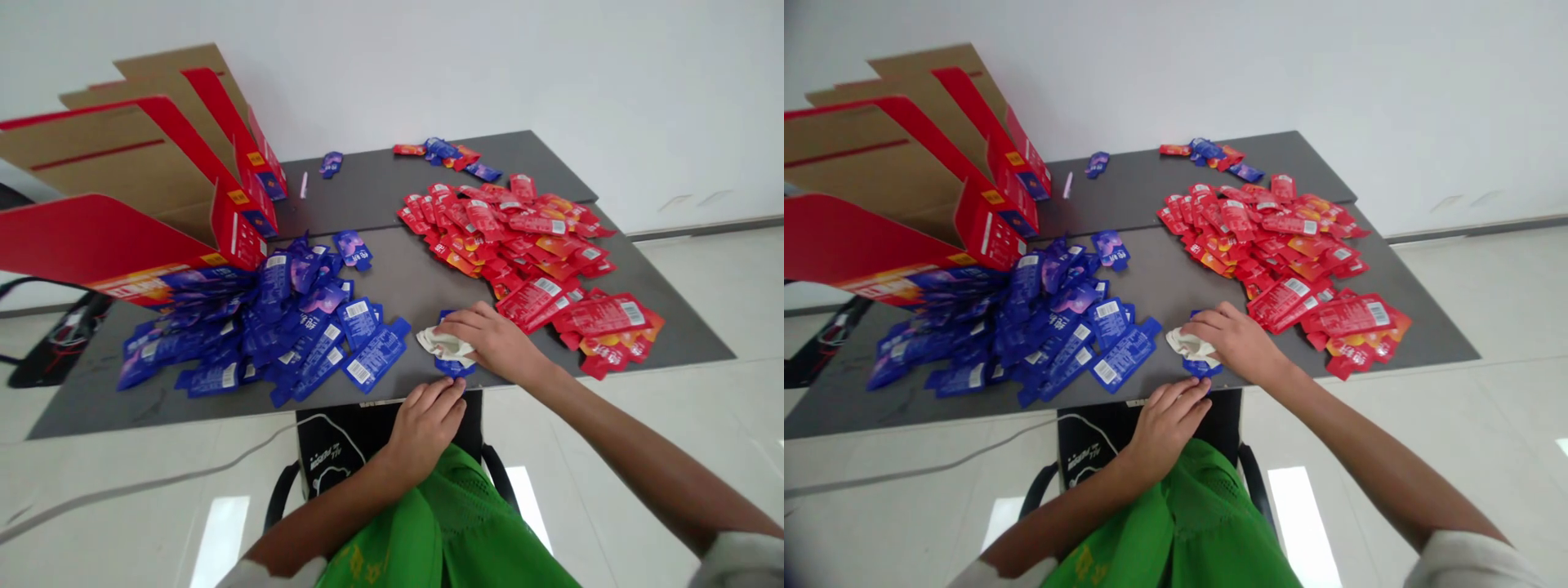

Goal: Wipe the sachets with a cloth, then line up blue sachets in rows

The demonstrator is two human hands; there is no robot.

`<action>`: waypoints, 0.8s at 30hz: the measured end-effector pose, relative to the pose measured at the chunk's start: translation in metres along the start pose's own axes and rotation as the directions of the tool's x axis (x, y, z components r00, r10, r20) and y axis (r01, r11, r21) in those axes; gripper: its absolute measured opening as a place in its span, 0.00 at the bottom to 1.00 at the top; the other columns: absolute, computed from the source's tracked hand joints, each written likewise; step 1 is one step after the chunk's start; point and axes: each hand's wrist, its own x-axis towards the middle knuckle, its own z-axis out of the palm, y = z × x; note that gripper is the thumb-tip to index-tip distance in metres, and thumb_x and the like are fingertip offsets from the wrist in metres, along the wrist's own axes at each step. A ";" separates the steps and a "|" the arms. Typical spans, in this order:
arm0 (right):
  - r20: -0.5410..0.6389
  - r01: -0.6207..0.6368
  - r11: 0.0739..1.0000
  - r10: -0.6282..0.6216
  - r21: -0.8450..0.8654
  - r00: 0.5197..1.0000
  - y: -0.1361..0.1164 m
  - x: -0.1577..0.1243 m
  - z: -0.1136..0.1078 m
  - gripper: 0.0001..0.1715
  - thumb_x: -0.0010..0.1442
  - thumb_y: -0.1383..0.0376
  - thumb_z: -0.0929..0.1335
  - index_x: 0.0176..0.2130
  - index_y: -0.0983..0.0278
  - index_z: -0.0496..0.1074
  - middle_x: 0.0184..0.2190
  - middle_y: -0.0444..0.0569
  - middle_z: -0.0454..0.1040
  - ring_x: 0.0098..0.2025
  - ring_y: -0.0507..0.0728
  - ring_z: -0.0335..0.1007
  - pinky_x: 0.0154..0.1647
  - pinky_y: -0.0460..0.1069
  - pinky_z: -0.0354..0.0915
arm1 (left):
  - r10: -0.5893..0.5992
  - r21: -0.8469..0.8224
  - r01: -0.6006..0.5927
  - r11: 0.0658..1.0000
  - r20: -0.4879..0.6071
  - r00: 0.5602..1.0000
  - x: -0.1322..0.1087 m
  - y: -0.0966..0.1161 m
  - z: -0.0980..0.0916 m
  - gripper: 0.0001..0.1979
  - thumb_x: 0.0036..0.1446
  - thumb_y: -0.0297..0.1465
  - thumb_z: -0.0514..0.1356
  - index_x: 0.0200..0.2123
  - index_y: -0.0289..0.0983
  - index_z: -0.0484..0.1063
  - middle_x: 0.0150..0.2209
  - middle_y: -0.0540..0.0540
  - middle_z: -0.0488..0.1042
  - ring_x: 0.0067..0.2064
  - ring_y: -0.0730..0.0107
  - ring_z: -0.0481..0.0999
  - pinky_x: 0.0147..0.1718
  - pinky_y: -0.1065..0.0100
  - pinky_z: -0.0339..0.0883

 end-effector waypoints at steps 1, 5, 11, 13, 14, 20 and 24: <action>0.001 -0.009 1.000 0.009 -0.021 1.000 0.007 0.007 0.000 0.21 0.71 0.69 0.68 0.61 0.63 0.75 0.57 0.55 0.80 0.54 0.64 0.72 0.54 0.58 0.70 | 0.003 -0.008 -0.003 1.000 -0.012 1.000 0.001 -0.001 -0.001 0.10 0.74 0.26 0.57 0.50 0.36 0.80 0.61 0.43 0.80 0.60 0.59 0.78 0.55 0.58 0.72; -0.019 -0.105 0.982 0.104 -0.156 0.994 0.027 0.031 -0.012 0.21 0.70 0.69 0.68 0.61 0.64 0.75 0.57 0.56 0.79 0.52 0.66 0.70 0.53 0.59 0.69 | -0.005 -0.034 0.003 0.999 -0.043 0.999 0.003 -0.003 -0.002 0.09 0.74 0.26 0.58 0.47 0.37 0.80 0.59 0.45 0.81 0.58 0.60 0.79 0.52 0.58 0.72; -0.112 -0.125 0.989 0.117 -0.074 0.987 -0.013 0.013 -0.035 0.25 0.73 0.64 0.67 0.66 0.61 0.70 0.61 0.56 0.77 0.57 0.66 0.71 0.58 0.61 0.68 | -0.073 -0.073 0.072 0.995 -0.004 0.997 0.001 0.000 -0.001 0.09 0.74 0.27 0.58 0.48 0.40 0.80 0.61 0.48 0.80 0.59 0.61 0.78 0.52 0.57 0.68; -0.010 -0.043 0.999 0.043 -0.012 0.999 -0.031 -0.003 -0.031 0.24 0.73 0.65 0.67 0.65 0.60 0.72 0.59 0.54 0.78 0.56 0.64 0.72 0.56 0.59 0.70 | -0.076 -0.057 0.075 0.996 -0.023 0.997 0.002 0.001 -0.001 0.08 0.74 0.28 0.59 0.48 0.40 0.79 0.57 0.48 0.82 0.56 0.61 0.80 0.49 0.57 0.68; 0.023 -0.030 0.999 0.030 0.010 0.999 -0.036 -0.010 -0.026 0.22 0.72 0.67 0.67 0.63 0.59 0.74 0.58 0.53 0.79 0.55 0.63 0.72 0.54 0.57 0.71 | -0.077 -0.050 0.075 0.996 -0.034 0.996 0.002 0.001 -0.002 0.07 0.74 0.28 0.60 0.47 0.39 0.79 0.55 0.49 0.83 0.54 0.61 0.81 0.47 0.57 0.67; 0.030 -0.047 0.999 0.047 -0.002 0.998 -0.005 -0.006 0.001 0.23 0.71 0.69 0.67 0.63 0.63 0.73 0.59 0.56 0.78 0.57 0.64 0.72 0.56 0.58 0.69 | -0.088 -0.094 0.089 0.992 0.017 0.996 0.004 0.001 -0.005 0.08 0.74 0.27 0.60 0.46 0.40 0.80 0.60 0.50 0.81 0.58 0.61 0.79 0.49 0.57 0.67; -0.011 -0.086 0.990 0.085 -0.113 0.996 0.029 0.022 -0.001 0.22 0.71 0.68 0.67 0.62 0.65 0.73 0.57 0.57 0.78 0.54 0.65 0.71 0.54 0.58 0.68 | -0.098 -0.091 0.097 0.991 -0.004 0.995 0.005 0.000 -0.004 0.07 0.74 0.27 0.60 0.45 0.40 0.80 0.60 0.50 0.81 0.58 0.62 0.80 0.49 0.57 0.67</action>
